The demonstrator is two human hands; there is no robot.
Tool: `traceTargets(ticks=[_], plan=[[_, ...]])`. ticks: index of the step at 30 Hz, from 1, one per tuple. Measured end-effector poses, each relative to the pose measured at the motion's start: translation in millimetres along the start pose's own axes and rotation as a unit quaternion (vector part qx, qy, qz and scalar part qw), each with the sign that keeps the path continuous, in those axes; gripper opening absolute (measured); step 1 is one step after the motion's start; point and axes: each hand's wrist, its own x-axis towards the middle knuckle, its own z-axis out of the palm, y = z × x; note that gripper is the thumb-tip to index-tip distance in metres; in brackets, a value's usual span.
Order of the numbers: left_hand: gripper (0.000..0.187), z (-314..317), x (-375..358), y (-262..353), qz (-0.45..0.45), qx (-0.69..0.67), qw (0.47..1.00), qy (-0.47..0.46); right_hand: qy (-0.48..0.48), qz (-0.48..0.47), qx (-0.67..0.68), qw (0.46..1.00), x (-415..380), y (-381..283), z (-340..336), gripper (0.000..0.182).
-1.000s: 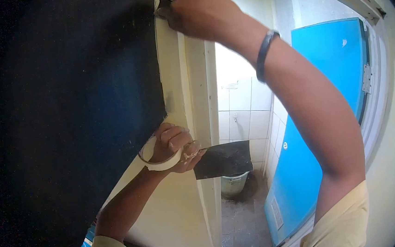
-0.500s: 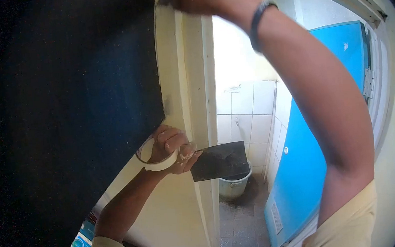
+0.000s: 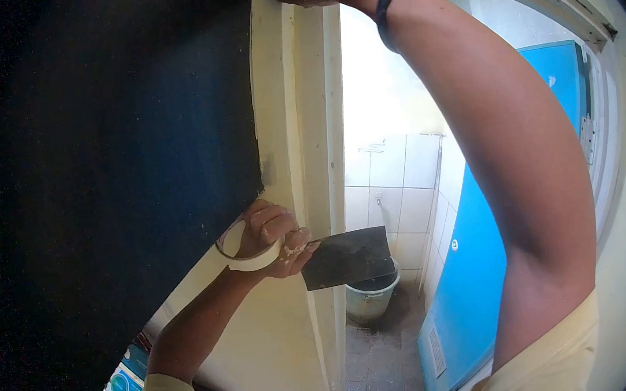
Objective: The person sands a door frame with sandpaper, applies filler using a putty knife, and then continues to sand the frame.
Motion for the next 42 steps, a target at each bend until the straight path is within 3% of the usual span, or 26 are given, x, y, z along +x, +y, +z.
traceTargets(ticks=[3, 4, 8, 11, 12, 16, 17, 20, 23, 26, 27, 32, 34, 40, 42], plan=[[0.033, -1.5, 1.2, 0.6, -0.004, -0.007, 1.000, -0.007, 0.058, -0.008, -0.084, 0.995, -19.7, -28.2, 19.3, 0.022], [0.033, -1.5, 1.3, 1.1, -0.005, -0.010, 1.000, -0.010, -0.057, 0.071, -0.047, 0.995, -26.3, -48.4, 11.1, 0.019], [0.033, -1.2, 2.9, 2.7, -0.010, -0.016, 1.000, 0.003, 0.007, -0.017, 0.015, 1.000, -54.8, -49.0, 26.8, 0.020], [0.033, -2.7, 1.8, 0.9, -0.007, -0.021, 1.000, 0.006, -0.051, 0.071, -0.035, 0.996, -19.3, -22.1, 13.6, 0.022], [0.032, -2.7, 1.2, 0.7, -0.007, -0.023, 1.000, 0.005, -0.036, 0.104, 0.028, 0.994, -14.0, -17.7, -17.5, 0.022], [0.032, -2.1, 1.5, -0.3, -0.008, -0.039, 0.999, 0.009, -0.071, 0.021, -0.071, 0.995, -28.6, -31.9, 17.9, 0.021], [0.032, -0.4, 2.9, 0.8, -0.009, -0.031, 0.999, 0.024, -0.087, 0.048, 0.010, 0.995, -45.7, -57.0, 17.5, 0.021], [0.031, 2.5, -7.3, -0.9, -0.021, -0.055, 0.998, -0.020, -0.049, -0.018, 0.004, 0.999, -86.1, -84.0, 27.8, 0.022], [0.031, -1.7, -1.2, -2.7, -0.016, -0.060, 0.998, -0.028, -0.163, 0.024, 0.049, 0.985, -59.8, -67.4, 1.8, 0.022], [0.032, -1.6, 1.6, 1.7, -0.009, -0.035, 0.999, 0.002, -0.026, 0.018, 0.016, 0.999, -53.8, -44.5, 18.4, 0.020], [0.033, -1.1, 2.5, 1.4, -0.007, -0.031, 0.999, 0.004, -0.014, -0.012, -0.052, 0.998, -54.3, -42.9, 14.3, 0.021], [0.033, -2.6, 2.5, 2.2, -0.012, -0.029, 1.000, 0.001, -0.060, 0.088, 0.067, 0.992, -88.3, -103.7, 17.5, 0.021], [0.032, -0.9, 4.0, 3.1, -0.006, -0.029, 1.000, 0.009, -0.156, 0.127, 0.083, 0.976, -95.0, -113.8, 14.3, 0.021], [0.031, 5.7, -1.7, -0.1, 0.013, -0.018, 1.000, 0.000, -0.153, -0.078, 0.103, 0.980, -132.7, -138.8, 15.9, 0.019], [0.031, 3.6, -5.0, -0.3, -0.009, -0.037, 0.998, -0.043, -0.182, 0.096, 0.185, 0.961, -118.3, -126.6, 19.6, 0.019]])
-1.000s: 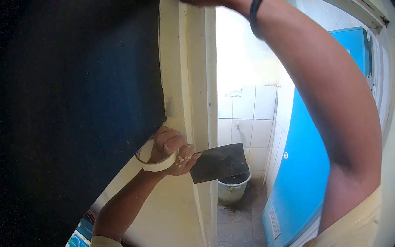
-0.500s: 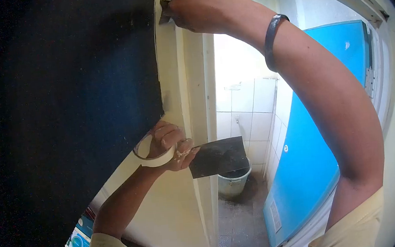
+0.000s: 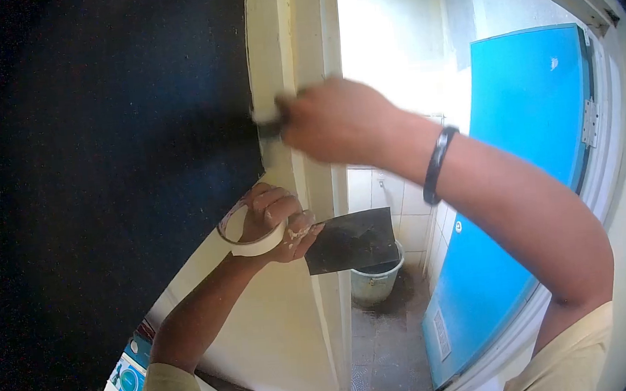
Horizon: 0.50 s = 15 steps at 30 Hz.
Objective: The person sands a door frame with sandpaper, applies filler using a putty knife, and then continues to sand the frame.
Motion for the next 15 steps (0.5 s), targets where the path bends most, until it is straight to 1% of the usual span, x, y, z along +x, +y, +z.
traceTargets(ticks=[2, 4, 6, 7, 8, 9, 12, 13, 14, 15], plan=[[0.030, 0.2, 0.0, -0.8, 0.003, 0.004, 1.000, 0.008, 0.060, -0.025, -0.176, 0.982, 17.3, 21.9, -13.7, 0.021], [0.030, -0.6, -0.2, 0.1, 0.002, 0.007, 1.000, 0.009, 0.061, -0.008, -0.147, 0.987, 19.3, 21.9, -20.1, 0.021], [0.030, -3.8, 3.4, 1.5, 0.000, 0.013, 1.000, 0.005, 0.042, -0.083, -0.125, 0.988, -0.1, 5.1, 1.9, 0.024], [0.030, -3.2, 5.5, 1.6, 0.004, 0.024, 0.999, 0.027, -0.031, -0.115, -0.082, 0.989, -12.8, -3.0, 12.9, 0.025], [0.030, -1.8, 7.6, 2.5, 0.007, 0.033, 0.998, 0.047, -0.061, -0.063, 0.001, 0.996, -21.7, -11.0, 24.5, 0.028], [0.030, -0.7, 7.5, 3.9, 0.011, 0.041, 0.997, 0.068, -0.058, -0.068, 0.010, 0.996, -23.0, -10.7, 25.1, 0.028], [0.029, -0.8, 2.7, 0.5, 0.007, 0.011, 1.000, 0.018, -0.002, -0.079, -0.032, 0.996, -6.2, 1.9, 8.3, 0.026], [0.028, 0.4, 2.9, -0.8, 0.018, 0.017, 0.999, 0.036, 0.062, -0.128, -0.124, 0.982, 2.9, 11.4, 1.1, 0.025], [0.028, 2.2, 3.2, -1.5, 0.029, 0.022, 0.998, 0.055, 0.072, -0.072, -0.124, 0.987, 10.2, 17.0, -6.9, 0.025], [0.027, 3.4, 3.0, -1.8, 0.039, 0.027, 0.996, 0.073, 0.082, -0.077, -0.113, 0.987, 9.3, 16.1, -8.8, 0.025]])
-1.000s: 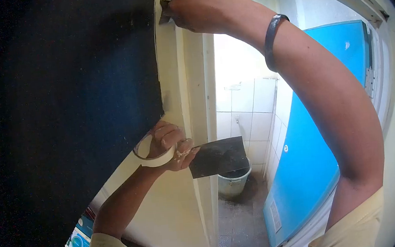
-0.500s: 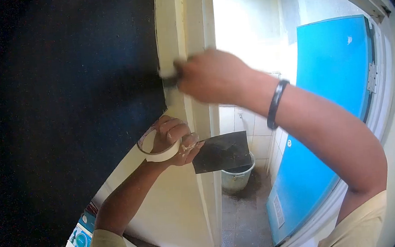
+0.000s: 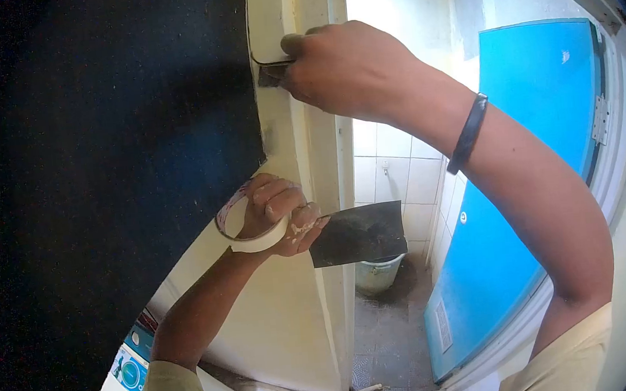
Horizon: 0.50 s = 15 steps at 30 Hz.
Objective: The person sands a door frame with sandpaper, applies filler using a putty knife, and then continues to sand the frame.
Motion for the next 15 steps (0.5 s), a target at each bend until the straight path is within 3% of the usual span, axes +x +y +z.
traceTargets(ticks=[1, 3, 4, 7, 9, 11, 13, 15], plan=[[0.027, -0.1, 0.2, 0.0, -0.001, -0.004, 1.000, -0.004, 0.011, -0.003, 0.010, 1.000, -2.0, -2.0, -0.3, 0.025], [0.026, -1.9, 0.7, -0.7, -0.005, -0.010, 1.000, -0.009, -0.045, -0.103, 0.036, 0.993, -24.1, -21.8, 13.3, 0.023], [0.026, -1.5, -0.9, -1.5, -0.006, -0.015, 1.000, -0.014, -0.123, -0.016, 0.079, 0.989, -31.4, -38.7, 14.4, 0.022], [0.026, -0.1, -1.5, -1.0, -0.015, -0.034, 0.999, -0.015, -0.080, -0.095, 0.007, 0.992, -24.1, -23.4, 3.7, 0.023], [0.027, -4.6, 2.1, 1.9, -0.031, -0.047, 0.998, -0.002, -0.040, -0.007, 0.009, 0.999, -9.0, -4.6, -0.2, 0.025], [0.029, -6.4, -0.1, 0.0, -0.033, -0.063, 0.997, -0.030, 0.003, -0.020, -0.023, 1.000, -11.0, -1.4, 5.2, 0.028], [0.029, -6.1, -1.7, -1.1, -0.031, -0.066, 0.997, -0.029, -0.107, -0.011, 0.088, 0.990, -27.6, -26.0, 12.1, 0.025], [0.030, -0.2, -0.9, -0.8, -0.021, -0.056, 0.998, 0.004, -0.133, -0.119, 0.016, 0.984, -43.2, -42.9, 16.6, 0.022]])
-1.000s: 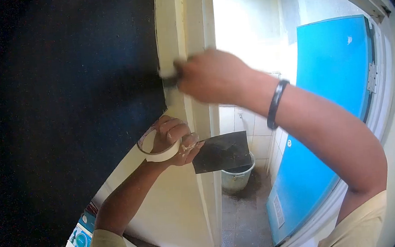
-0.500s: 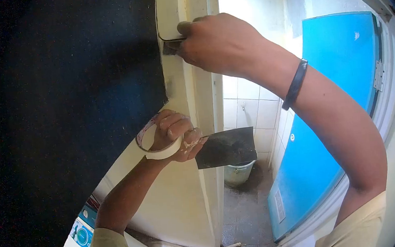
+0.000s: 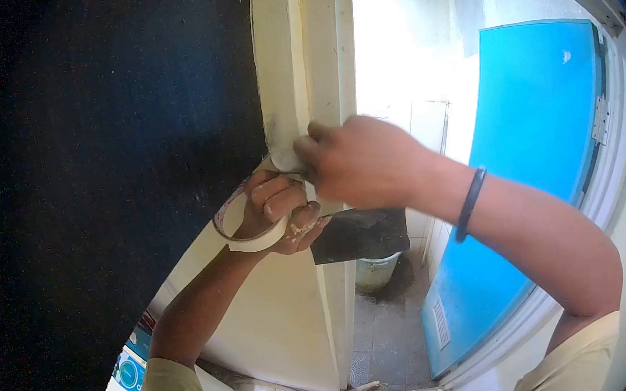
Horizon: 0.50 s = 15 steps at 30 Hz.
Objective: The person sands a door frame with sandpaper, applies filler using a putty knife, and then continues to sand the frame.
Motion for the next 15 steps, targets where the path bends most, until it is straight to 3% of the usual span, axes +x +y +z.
traceTargets(ticks=[2, 4, 6, 8, 9, 12, 14, 15], plan=[[0.030, -1.8, -4.5, -0.1, -0.009, -0.017, 0.999, -0.040, 0.094, -0.003, -0.053, 0.994, 1.9, 18.1, -5.1, 0.022], [0.030, -2.1, -3.5, -2.1, -0.008, -0.019, 0.999, -0.043, 0.153, 0.065, -0.044, 0.985, 8.0, 42.1, -19.7, 0.019], [0.031, -0.1, 0.2, -0.3, -0.002, -0.009, 1.000, -0.008, 0.104, 0.085, -0.058, 0.989, 8.7, 37.1, -21.1, 0.020], [0.032, -1.7, 2.3, -0.1, 0.006, 0.007, 1.000, -0.015, 0.052, 0.047, 0.007, 0.998, 0.7, 7.6, 5.9, 0.016], [0.033, -1.6, 2.8, 0.3, 0.010, 0.014, 1.000, -0.018, -0.025, -0.024, 0.004, 0.999, 0.6, -6.1, -2.4, 0.015], [0.033, 1.2, 2.8, -1.1, 0.014, 0.014, 1.000, 0.002, 0.070, 0.062, 0.043, 0.995, 0.2, 16.4, -4.6, 0.014], [0.033, -0.6, 6.3, -1.5, 0.015, 0.006, 1.000, -0.008, 0.153, 0.107, -0.067, 0.980, 4.5, 45.6, -17.4, 0.016], [0.033, -1.9, 6.7, -0.8, 0.013, 0.002, 1.000, -0.014, 0.139, 0.112, -0.056, 0.982, 5.0, 41.9, -15.9, 0.016]])
